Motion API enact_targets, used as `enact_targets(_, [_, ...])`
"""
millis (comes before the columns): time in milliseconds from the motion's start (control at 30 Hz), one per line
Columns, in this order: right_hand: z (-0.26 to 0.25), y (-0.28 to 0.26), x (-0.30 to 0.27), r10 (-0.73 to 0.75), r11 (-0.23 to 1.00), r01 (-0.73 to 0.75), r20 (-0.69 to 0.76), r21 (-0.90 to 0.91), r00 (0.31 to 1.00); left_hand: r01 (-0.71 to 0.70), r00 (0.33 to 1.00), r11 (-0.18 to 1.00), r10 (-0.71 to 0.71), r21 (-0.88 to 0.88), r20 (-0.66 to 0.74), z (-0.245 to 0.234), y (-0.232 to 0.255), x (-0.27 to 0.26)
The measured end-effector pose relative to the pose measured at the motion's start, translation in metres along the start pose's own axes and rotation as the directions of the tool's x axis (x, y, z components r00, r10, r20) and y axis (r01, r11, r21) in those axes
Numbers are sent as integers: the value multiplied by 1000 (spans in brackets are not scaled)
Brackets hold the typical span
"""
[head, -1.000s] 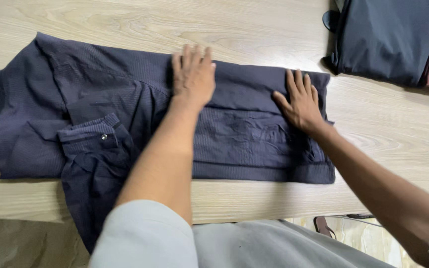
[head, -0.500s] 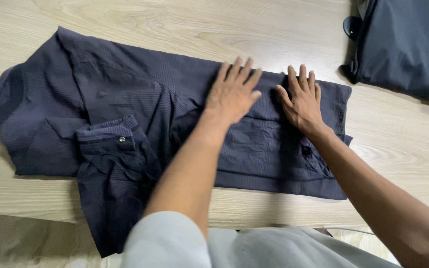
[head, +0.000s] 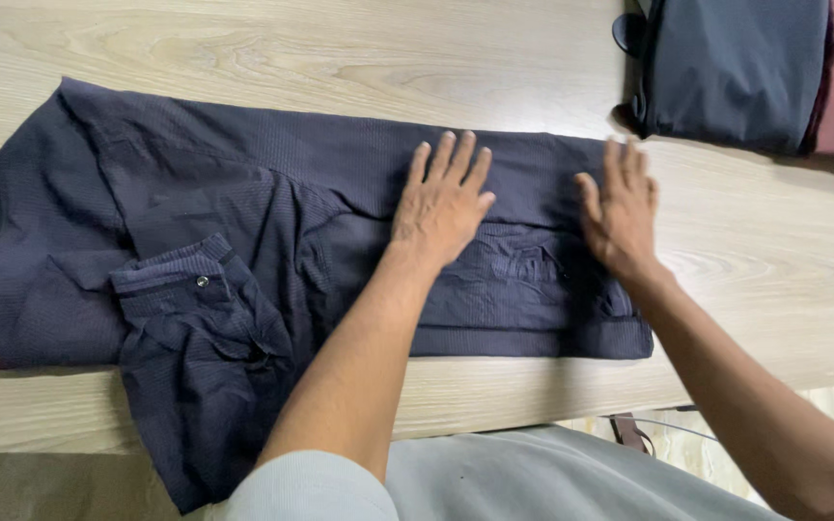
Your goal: The person folds a dark blue shirt and a pair of beige trousers on a light wooden table. They smooth the fabric, fold the sleeves and legs, and stack the items neatly.
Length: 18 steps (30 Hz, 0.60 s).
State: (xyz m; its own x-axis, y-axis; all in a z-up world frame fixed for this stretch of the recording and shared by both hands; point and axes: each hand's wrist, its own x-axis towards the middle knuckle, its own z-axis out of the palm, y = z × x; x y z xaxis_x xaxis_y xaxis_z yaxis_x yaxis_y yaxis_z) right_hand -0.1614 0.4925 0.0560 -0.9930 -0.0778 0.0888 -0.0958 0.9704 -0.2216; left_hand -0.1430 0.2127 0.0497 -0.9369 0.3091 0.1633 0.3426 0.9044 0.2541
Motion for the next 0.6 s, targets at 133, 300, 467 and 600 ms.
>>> enact_targets(133, [3, -13, -27, -67, 997, 73, 132, -40, 989, 19, 1000, 994, -17, -109, 18, 7, 14, -22])
enact_targets(300, [-19, -15, -32, 65, 996, -55, 154, -70, 986, 34, 999, 964, -44, -262, -31, 4, 7, -25])
enact_targets(467, [-19, -64, -53, -10, 1000, 10, -9, -26, 1000, -17, 952, 899, -119, -438, -281, -12, -5, -56])
enact_targets(600, [12, -126, -84, -216, 976, 215, 34, 33, 976, -43, 867, 889, -194, -456, -459, -31, -19, -100])
